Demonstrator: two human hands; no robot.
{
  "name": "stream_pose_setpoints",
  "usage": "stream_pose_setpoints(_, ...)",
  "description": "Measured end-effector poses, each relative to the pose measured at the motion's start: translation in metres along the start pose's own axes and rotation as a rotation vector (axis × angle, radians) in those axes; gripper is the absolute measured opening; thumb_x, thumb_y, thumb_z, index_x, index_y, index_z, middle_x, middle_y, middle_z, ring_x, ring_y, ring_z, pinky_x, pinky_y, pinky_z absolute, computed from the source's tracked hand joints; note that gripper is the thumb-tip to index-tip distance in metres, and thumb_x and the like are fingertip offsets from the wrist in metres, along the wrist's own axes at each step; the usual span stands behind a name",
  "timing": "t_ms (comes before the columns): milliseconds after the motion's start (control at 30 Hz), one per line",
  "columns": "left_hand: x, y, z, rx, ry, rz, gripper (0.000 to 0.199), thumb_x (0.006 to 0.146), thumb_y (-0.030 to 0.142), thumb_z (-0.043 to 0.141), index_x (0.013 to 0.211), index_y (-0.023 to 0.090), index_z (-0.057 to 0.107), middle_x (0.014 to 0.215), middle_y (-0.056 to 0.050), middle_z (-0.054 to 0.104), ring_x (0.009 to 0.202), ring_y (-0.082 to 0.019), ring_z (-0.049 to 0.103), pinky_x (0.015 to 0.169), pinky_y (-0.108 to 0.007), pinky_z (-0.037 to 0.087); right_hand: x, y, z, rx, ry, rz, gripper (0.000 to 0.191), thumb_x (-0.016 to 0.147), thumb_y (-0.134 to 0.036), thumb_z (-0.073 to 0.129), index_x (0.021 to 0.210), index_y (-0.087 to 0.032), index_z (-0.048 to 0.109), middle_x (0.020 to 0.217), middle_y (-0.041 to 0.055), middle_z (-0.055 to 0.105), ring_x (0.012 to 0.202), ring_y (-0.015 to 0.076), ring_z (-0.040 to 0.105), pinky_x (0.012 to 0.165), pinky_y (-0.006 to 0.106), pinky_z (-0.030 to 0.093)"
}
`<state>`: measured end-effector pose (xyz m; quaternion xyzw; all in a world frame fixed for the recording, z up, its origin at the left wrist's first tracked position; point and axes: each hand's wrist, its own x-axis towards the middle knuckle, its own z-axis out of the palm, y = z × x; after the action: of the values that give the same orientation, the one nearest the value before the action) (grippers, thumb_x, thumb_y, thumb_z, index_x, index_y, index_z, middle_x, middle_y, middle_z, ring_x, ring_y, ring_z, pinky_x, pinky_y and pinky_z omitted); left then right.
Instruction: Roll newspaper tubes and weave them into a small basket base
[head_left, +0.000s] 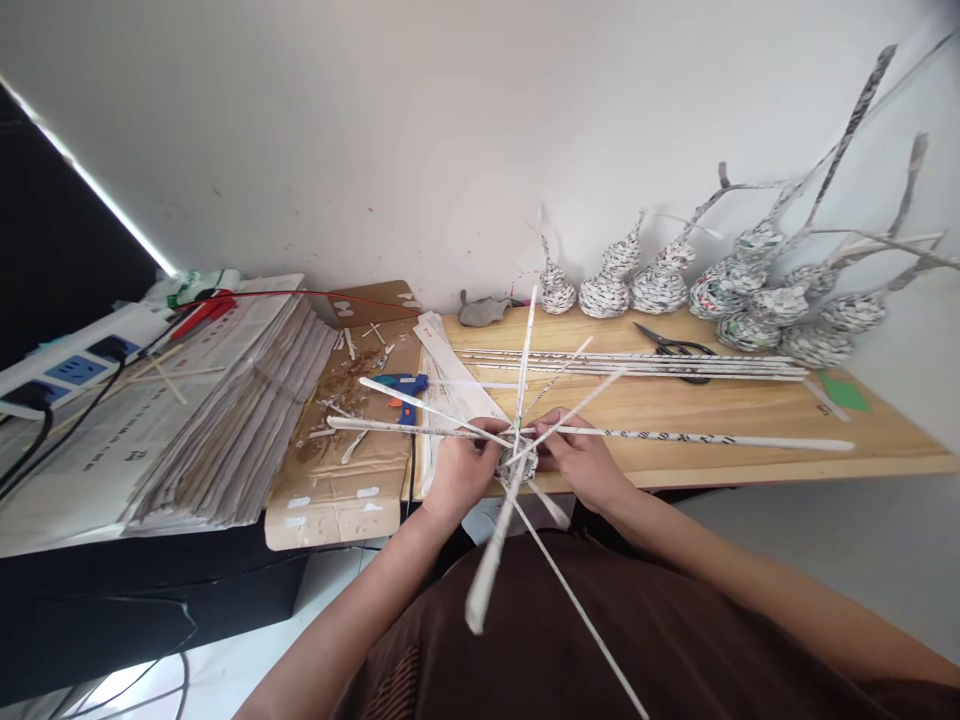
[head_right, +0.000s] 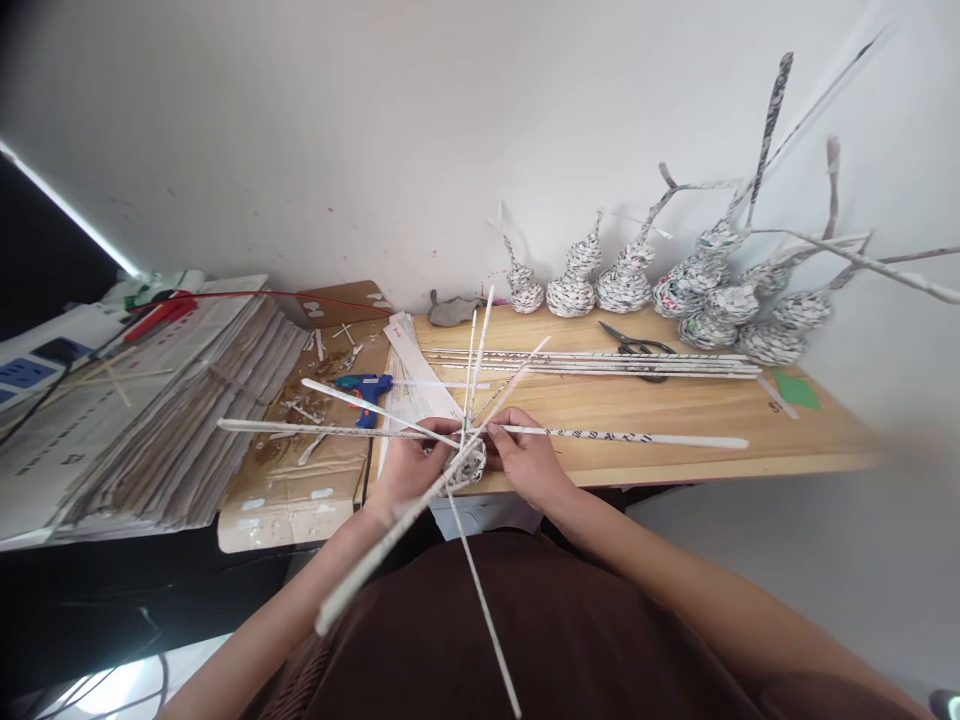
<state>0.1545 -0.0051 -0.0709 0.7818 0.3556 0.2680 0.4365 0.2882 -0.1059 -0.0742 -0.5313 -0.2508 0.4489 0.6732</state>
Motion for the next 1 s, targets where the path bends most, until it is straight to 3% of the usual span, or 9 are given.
stream_pose_setpoints(167,0.001,0.003,-0.005,-0.232,-0.133,-0.08,0.021,0.078,0.024,0.062,0.094,0.015,0.071,0.081,-0.006,0.075,0.073,-0.018,0.069,0.066,-0.026,0.055,0.001,0.002,0.0,-0.022,-0.006,-0.05,0.026,0.077,-0.042,0.069,0.077,-0.023,0.053,0.082,0.0012,0.068,0.068,0.0189,0.066,0.065,0.037,0.058)
stream_pose_setpoints(367,0.002,0.0,-0.005,-0.299,-0.118,-0.11,0.024,0.078,0.03,0.063,0.093,0.014,0.074,0.08,-0.006,0.075,0.07,-0.019,0.069,0.062,-0.026,0.054,0.001,-0.002,-0.003,-0.156,-0.017,-0.112,0.025,0.081,-0.045,0.065,0.078,-0.022,0.055,0.086,0.0026,0.069,0.076,0.0191,0.065,0.072,0.036,0.057)
stream_pose_setpoints(467,0.003,0.001,-0.003,-0.251,-0.03,-0.109,0.021,0.076,0.027,0.065,0.089,0.014,0.074,0.077,-0.007,0.075,0.068,-0.019,0.069,0.063,-0.027,0.054,0.0,-0.003,-0.002,-0.166,-0.029,-0.132,0.024,0.08,-0.045,0.065,0.079,-0.022,0.059,0.09,0.0033,0.069,0.079,0.019,0.065,0.075,0.034,0.056)
stream_pose_setpoints(567,0.003,0.005,-0.003,-0.219,0.047,-0.072,0.018,0.075,0.023,0.065,0.087,0.013,0.074,0.08,-0.008,0.075,0.073,-0.019,0.069,0.068,-0.028,0.054,-0.001,-0.002,0.0,-0.042,-0.009,-0.022,0.025,0.077,-0.045,0.069,0.082,-0.022,0.06,0.087,0.002,0.069,0.075,0.0186,0.065,0.07,0.034,0.056)
stream_pose_setpoints(733,0.002,0.011,-0.005,-0.152,0.074,-0.042,0.017,0.078,0.024,0.063,0.088,0.014,0.074,0.083,-0.008,0.075,0.075,-0.02,0.07,0.071,-0.029,0.055,-0.005,-0.008,0.006,0.128,-0.035,0.224,0.028,0.077,-0.048,0.069,0.09,-0.023,0.064,0.09,0.0026,0.071,0.074,0.0195,0.067,0.06,0.032,0.057)
stream_pose_setpoints(1000,0.001,0.006,-0.008,-0.116,0.109,0.132,0.013,0.078,0.022,0.066,0.083,0.018,0.076,0.088,-0.008,0.074,0.087,-0.02,0.068,0.082,-0.03,0.052,-0.004,-0.008,0.012,0.18,-0.003,0.265,0.025,0.072,-0.041,0.074,0.087,-0.023,0.068,0.079,0.0017,0.07,0.069,0.02,0.065,0.055,0.032,0.056)
